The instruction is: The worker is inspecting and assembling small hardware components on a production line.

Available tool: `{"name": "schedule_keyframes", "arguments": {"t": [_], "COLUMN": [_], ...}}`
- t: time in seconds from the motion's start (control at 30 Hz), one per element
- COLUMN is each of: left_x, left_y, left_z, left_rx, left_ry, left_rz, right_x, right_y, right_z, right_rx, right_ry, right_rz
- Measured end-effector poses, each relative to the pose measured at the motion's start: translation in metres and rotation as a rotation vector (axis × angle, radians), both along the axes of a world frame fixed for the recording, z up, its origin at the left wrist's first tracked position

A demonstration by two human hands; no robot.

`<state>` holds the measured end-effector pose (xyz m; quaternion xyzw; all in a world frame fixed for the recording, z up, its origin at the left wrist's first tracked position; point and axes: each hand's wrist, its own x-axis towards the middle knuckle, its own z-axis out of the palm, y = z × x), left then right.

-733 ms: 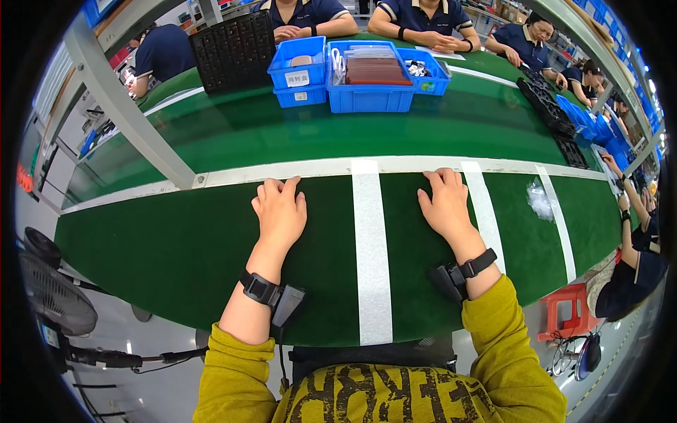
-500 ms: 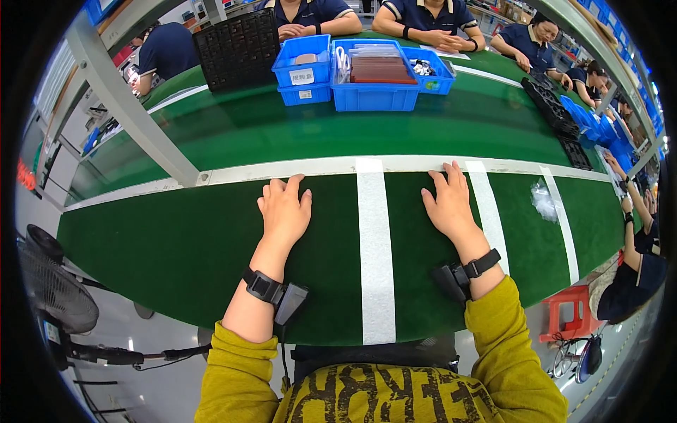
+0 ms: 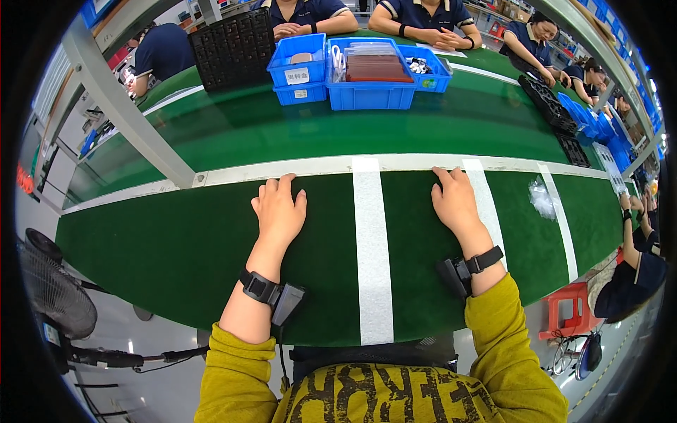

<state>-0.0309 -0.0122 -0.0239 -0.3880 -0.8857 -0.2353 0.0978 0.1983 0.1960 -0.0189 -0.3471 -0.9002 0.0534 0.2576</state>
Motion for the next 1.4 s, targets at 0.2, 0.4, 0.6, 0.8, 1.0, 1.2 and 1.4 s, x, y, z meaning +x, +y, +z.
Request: {"name": "schedule_keyframes", "arguments": {"t": [0.2, 0.4, 0.6, 0.8, 1.0, 1.2, 1.4], "left_x": [-0.003, 0.002, 0.0, -0.001, -0.005, 0.002, 0.001], "left_y": [-0.002, 0.0, -0.001, 0.001, -0.001, 0.001, 0.002], "left_z": [-0.004, 0.007, 0.001, -0.002, -0.004, 0.004, 0.008], "left_rx": [0.028, -0.016, -0.01, 0.068, -0.005, 0.12, 0.114], "left_ry": [0.073, -0.104, 0.005, -0.005, 0.027, -0.084, -0.159], "left_rz": [-0.031, 0.003, -0.031, -0.007, -0.069, -0.054, -0.14], "right_x": [-0.001, 0.0, -0.001, -0.002, -0.002, -0.005, -0.004], "right_y": [-0.003, -0.002, -0.003, -0.006, -0.007, -0.011, -0.01], "right_z": [0.002, -0.002, 0.003, 0.006, 0.009, 0.013, 0.011], "right_rx": [0.035, 0.055, -0.005, -0.006, -0.048, -0.161, -0.155], "right_ry": [0.021, 0.059, 0.012, 0.014, 0.031, 0.086, 0.115], "right_rz": [0.014, 0.007, 0.048, 0.082, 0.124, 0.115, 0.152]}}
